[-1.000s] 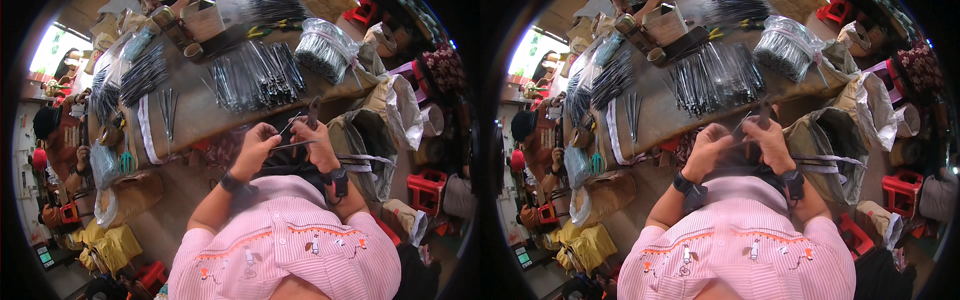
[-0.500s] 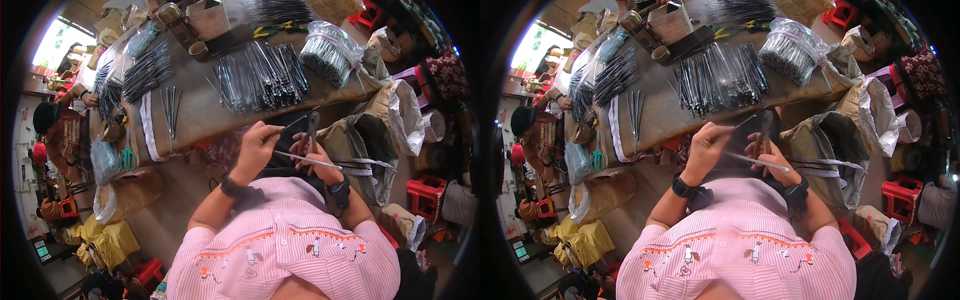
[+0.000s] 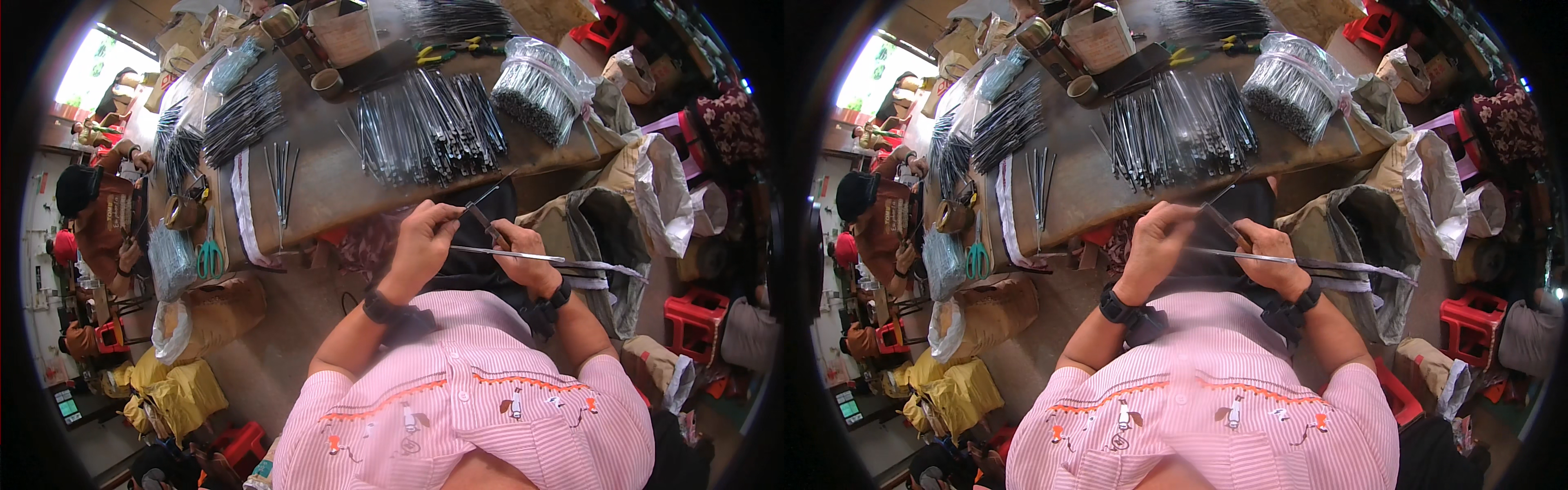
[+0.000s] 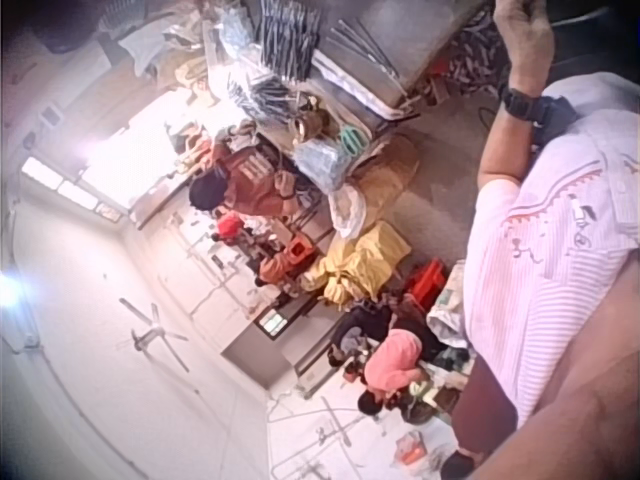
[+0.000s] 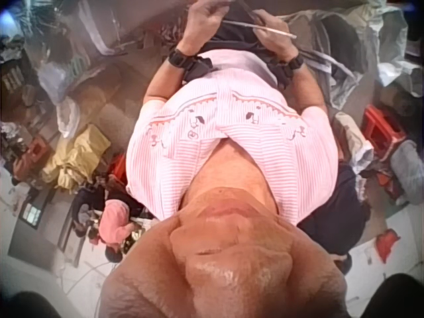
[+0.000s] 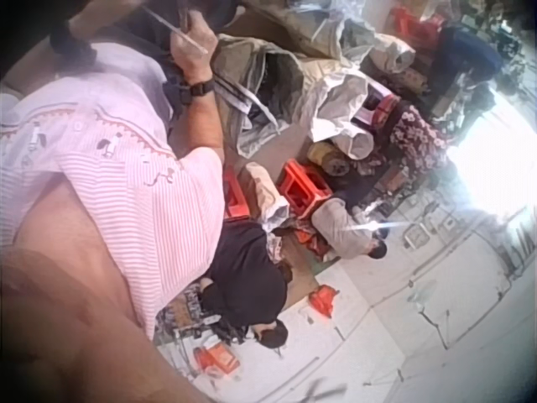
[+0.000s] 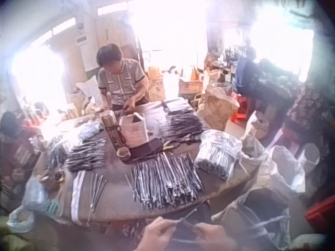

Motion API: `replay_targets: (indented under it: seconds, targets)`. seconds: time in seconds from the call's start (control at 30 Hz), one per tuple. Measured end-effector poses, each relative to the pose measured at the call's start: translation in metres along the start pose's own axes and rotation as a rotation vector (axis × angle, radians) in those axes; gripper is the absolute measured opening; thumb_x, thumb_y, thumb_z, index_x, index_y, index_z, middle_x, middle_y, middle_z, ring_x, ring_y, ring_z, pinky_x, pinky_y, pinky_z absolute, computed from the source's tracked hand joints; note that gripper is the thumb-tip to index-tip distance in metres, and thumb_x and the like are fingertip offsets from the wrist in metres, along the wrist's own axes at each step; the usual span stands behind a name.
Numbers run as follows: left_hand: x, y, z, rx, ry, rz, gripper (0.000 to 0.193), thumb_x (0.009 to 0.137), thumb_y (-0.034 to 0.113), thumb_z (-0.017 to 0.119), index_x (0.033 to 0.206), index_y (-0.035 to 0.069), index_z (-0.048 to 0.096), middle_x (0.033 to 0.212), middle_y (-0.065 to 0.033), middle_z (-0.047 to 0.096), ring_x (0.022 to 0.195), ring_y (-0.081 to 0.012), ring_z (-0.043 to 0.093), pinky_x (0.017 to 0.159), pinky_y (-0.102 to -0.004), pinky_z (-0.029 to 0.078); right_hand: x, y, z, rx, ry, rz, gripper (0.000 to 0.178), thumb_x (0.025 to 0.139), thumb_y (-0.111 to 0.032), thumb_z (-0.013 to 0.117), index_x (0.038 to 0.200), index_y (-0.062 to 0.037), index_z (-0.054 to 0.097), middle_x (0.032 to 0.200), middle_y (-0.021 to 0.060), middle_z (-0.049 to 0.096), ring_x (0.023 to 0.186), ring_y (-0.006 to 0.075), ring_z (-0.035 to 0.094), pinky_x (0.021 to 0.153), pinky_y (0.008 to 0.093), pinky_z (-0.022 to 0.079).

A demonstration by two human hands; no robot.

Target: The person repeatedly picks up thin metal rods from a pile on the table, uses pliers to cut them into shorter segments, and places the cut pieces back on the table. The process is repeated continuously with multiple rods.

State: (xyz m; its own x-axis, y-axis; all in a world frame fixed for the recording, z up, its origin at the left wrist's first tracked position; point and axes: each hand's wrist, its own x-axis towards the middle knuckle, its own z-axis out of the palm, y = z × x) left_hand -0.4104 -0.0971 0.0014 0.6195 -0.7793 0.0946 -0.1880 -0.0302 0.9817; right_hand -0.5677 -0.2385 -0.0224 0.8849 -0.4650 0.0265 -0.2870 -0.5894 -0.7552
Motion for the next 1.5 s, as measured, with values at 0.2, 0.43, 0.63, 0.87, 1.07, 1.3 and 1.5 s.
replay_targets:
  seconds: [0.2,0.43,0.63,0.87,1.07,1.3,1.5]
  targets:
    - [0.003,0.004,-0.001,0.040,-0.019,-0.026,0.017,0.085,0.002,0.066,0.101,-0.001,0.068,0.082,-0.0081,0.054,0.072,-0.0164,0.053,0.066,-0.0273,0.044,0.002,0.001,0.000,-0.037,-0.080,0.072,0.021,0.077,-0.015,0.057,0.095,-0.0072,0.061,0.074,0.0210,0.062,0.073,0.0420,0.061,0.065,0.0486,0.048]
    - [-0.010,0.026,-0.031,0.429,0.035,-0.017,0.032,0.081,0.013,0.071,0.111,0.005,0.068,0.092,-0.0130,0.052,0.082,-0.0247,0.056,0.074,-0.0333,0.048,0.016,-0.015,0.010,-0.009,-0.045,0.086,0.019,0.078,-0.014,0.055,0.095,-0.0071,0.060,0.073,0.0201,0.062,0.072,0.0423,0.060,0.067,0.0490,0.047]
    - [-0.013,0.011,-0.049,0.539,0.211,0.046,0.024,0.081,0.012,0.072,0.104,0.005,0.070,0.085,-0.0127,0.052,0.073,-0.0294,0.058,0.065,-0.0396,0.048,0.036,-0.027,0.025,0.038,-0.143,0.075,0.024,0.079,-0.015,0.054,0.101,-0.0082,0.059,0.077,0.0200,0.063,0.076,0.0414,0.061,0.068,0.0487,0.047]
    - [-0.001,-0.054,-0.148,0.802,0.611,0.010,0.021,0.085,0.014,0.063,0.100,0.000,0.070,0.084,-0.0207,0.059,0.078,-0.0368,0.059,0.070,-0.0424,0.047,0.035,-0.023,0.031,0.226,-0.164,0.080,0.037,0.080,-0.013,0.052,0.116,-0.0094,0.057,0.080,0.0121,0.065,0.075,0.0336,0.064,0.070,0.0397,0.050]
    - [0.006,-0.116,-0.258,0.954,0.699,-0.296,0.029,0.087,0.023,0.056,0.086,-0.003,0.067,0.088,-0.0301,0.062,0.087,-0.0455,0.059,0.078,-0.0512,0.047,0.028,-0.002,0.024,0.487,-0.149,0.195,0.042,0.079,-0.003,0.044,0.119,-0.0013,0.055,0.080,0.0049,0.059,0.064,0.0099,0.057,0.053,0.0222,0.042]
    - [0.014,-0.121,-0.250,1.121,0.685,-0.312,0.030,0.082,0.026,0.064,0.090,-0.001,0.069,0.093,-0.0268,0.063,0.093,-0.0446,0.057,0.086,-0.0497,0.046,0.017,-0.003,0.023,0.566,-0.160,0.222,0.036,0.079,-0.003,0.045,0.113,-0.0007,0.055,0.078,0.0049,0.059,0.063,0.0111,0.057,0.055,0.0235,0.044]
    - [0.055,-0.100,-0.162,0.878,0.555,-0.154,0.040,0.080,0.032,0.069,0.104,0.001,0.068,0.092,-0.0200,0.063,0.092,-0.0364,0.061,0.083,-0.0430,0.049,0.022,-0.012,0.022,0.709,-0.256,0.255,0.020,0.078,-0.005,0.050,0.097,-0.0015,0.057,0.074,0.0034,0.058,0.060,0.0102,0.054,0.054,0.0246,0.043]
